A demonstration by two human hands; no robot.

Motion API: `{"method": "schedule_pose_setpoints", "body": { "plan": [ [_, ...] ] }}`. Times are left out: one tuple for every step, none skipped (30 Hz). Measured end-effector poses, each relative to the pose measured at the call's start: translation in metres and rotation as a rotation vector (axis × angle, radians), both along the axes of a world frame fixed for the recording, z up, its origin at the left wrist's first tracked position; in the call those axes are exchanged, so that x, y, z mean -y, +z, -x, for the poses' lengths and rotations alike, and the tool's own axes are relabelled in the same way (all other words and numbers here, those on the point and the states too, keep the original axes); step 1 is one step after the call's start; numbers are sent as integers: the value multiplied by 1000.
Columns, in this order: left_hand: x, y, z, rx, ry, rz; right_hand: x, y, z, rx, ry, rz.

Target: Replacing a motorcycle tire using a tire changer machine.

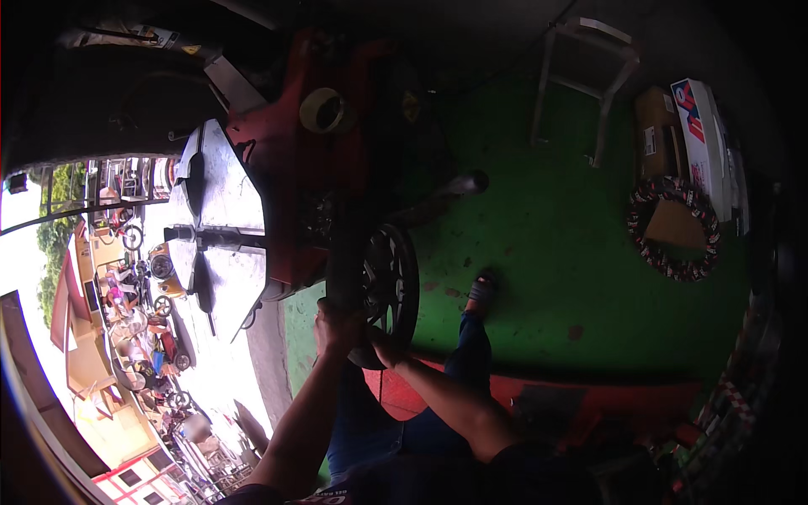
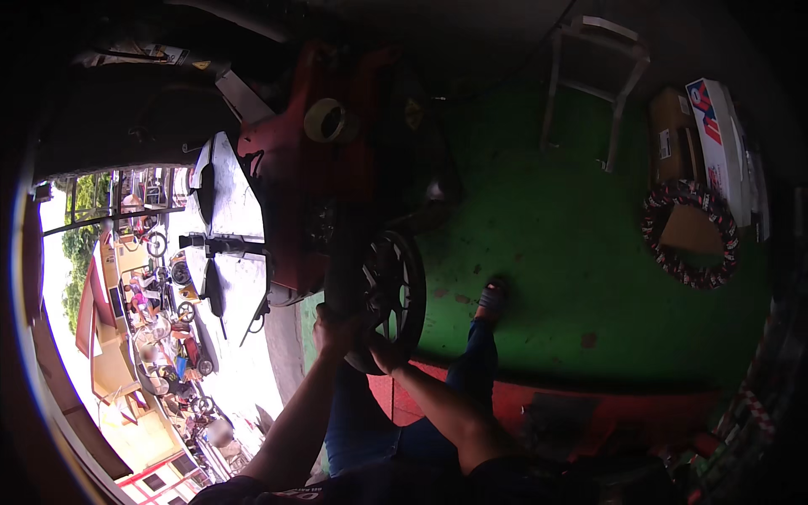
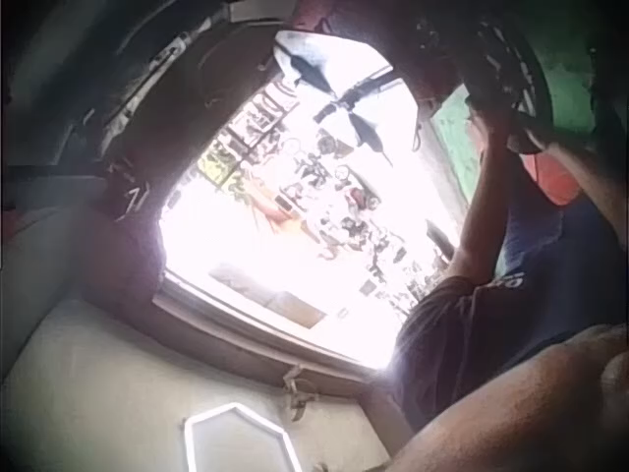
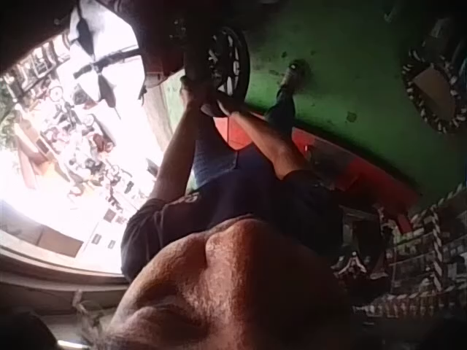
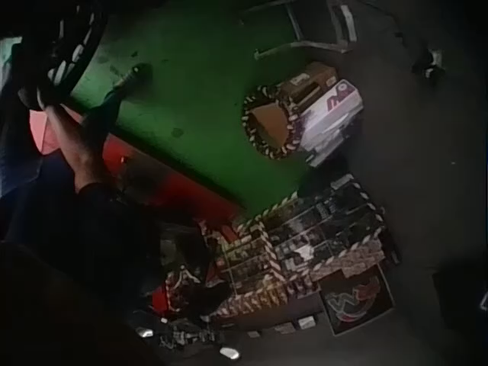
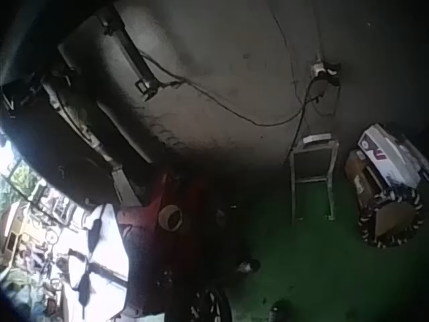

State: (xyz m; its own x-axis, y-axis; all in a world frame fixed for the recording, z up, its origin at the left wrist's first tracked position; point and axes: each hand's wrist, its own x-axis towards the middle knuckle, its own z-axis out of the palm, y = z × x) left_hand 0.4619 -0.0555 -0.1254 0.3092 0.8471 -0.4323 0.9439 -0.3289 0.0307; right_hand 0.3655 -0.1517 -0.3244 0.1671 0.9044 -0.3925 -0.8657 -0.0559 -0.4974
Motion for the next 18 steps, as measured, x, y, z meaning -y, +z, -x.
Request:
{"method": "schedule_pose_setpoints", "body": {
  "plan": [
    [4,-1,-5,-16,10,-26,6,12,-10,87,-43,45],
    [5,-3,-9,-10,15,-7,12,25,-20,175,-84,86],
    [4,-4,-12,-45,2,-29,20,38,-30,221,-178,17],
    [2,-6,-12,-52,-43,-61,22,48,-42,197,-136,69],
    [-2,-8,-8,-78,-3,-43,24,58,-54,230,-98,99],
    [-12,-9,-1,220,36,139,26,66,-68,229,-17,177],
    [-21,-11,7,477,128,336,35,75,-79,197,-45,201],
    [-27,-13,19,709,255,585,38,83,-89,228,-42,199],
    [-29,-17,32,836,462,786,39,88,-100,177,-62,229],
    [-27,-24,45,882,676,912,39,93,-111,136,-108,206],
    [-20,-32,58,948,793,1021,34,96,-121,212,-229,218],
    [-7,-43,69,1046,799,1094,31,99,-131,226,-210,238],
    [8,-53,81,1105,831,1152,27,101,-140,102,-232,152],
    [26,-63,92,1101,875,1170,24,104,-147,-91,-229,117],
    [44,-73,103,1098,921,1178,19,109,-151,-22,-248,67],
    [57,-80,113,1087,956,1189,14,116,-152,-127,-281,60],
    [66,-87,121,1086,990,1197,10,122,-153,-279,-287,89],
    [72,-91,128,1076,1009,1204,7,128,-154,-234,-308,55]
  ]
}}
